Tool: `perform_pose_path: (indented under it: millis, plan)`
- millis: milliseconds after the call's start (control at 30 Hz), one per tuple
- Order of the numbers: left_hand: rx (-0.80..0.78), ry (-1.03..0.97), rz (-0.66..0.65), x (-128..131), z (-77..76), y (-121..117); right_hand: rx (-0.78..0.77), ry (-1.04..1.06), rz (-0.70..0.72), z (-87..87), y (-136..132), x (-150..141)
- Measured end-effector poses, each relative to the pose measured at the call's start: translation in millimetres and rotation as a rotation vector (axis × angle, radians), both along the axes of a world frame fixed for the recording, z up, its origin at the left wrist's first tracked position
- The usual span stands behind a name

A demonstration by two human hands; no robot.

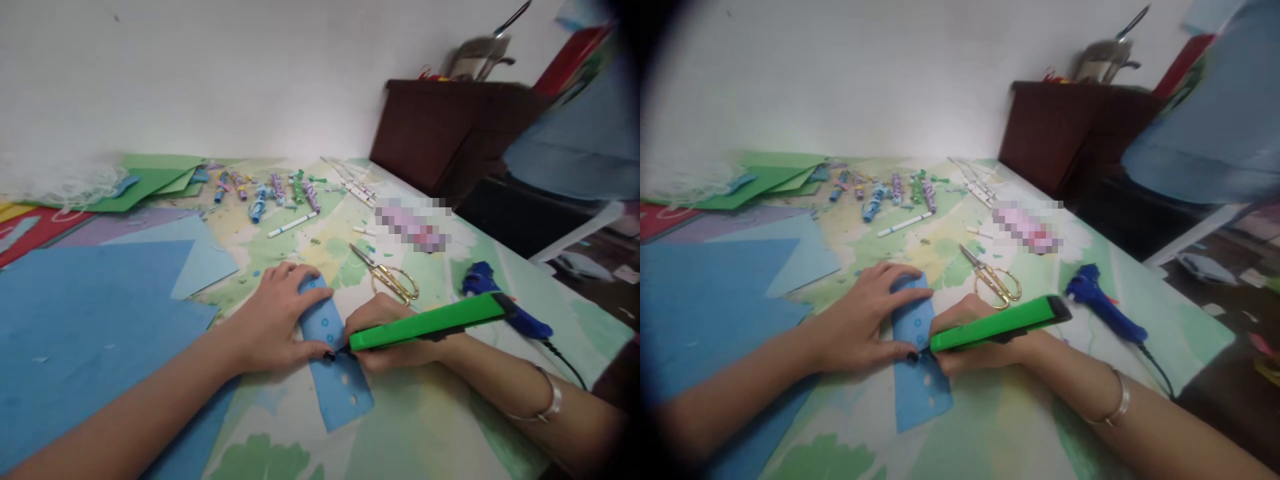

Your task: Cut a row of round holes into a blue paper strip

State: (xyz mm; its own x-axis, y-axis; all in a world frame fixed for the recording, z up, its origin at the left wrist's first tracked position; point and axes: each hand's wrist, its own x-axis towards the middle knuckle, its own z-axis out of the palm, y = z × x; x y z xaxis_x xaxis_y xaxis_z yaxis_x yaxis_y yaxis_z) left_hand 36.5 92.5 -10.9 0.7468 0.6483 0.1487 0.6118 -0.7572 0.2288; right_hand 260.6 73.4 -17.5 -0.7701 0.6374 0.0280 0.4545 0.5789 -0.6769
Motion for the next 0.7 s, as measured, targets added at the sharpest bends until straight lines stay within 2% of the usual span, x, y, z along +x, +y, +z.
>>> perform_pose_path:
  millis: [233, 400, 500, 700]
  plan:
    - [-0.010, 0.094, 0.079, 4, 8.8, -15, -0.061, 0.048, -0.030, -2.4, -3, 3]
    - [-0.055, 0.169, 0.081, 7, -0.1, -23, -0.051, 0.032, -0.039, 0.2, -1, 3]
    - [-0.070, 0.204, 0.071, 8, -7.5, -23, -0.055, -0.051, -0.068, 2.2, 2, 3]
    - [-0.075, 0.245, 0.042, 10, -10.0, -22, -0.328, -0.049, -0.066, 6.7, 7, 2]
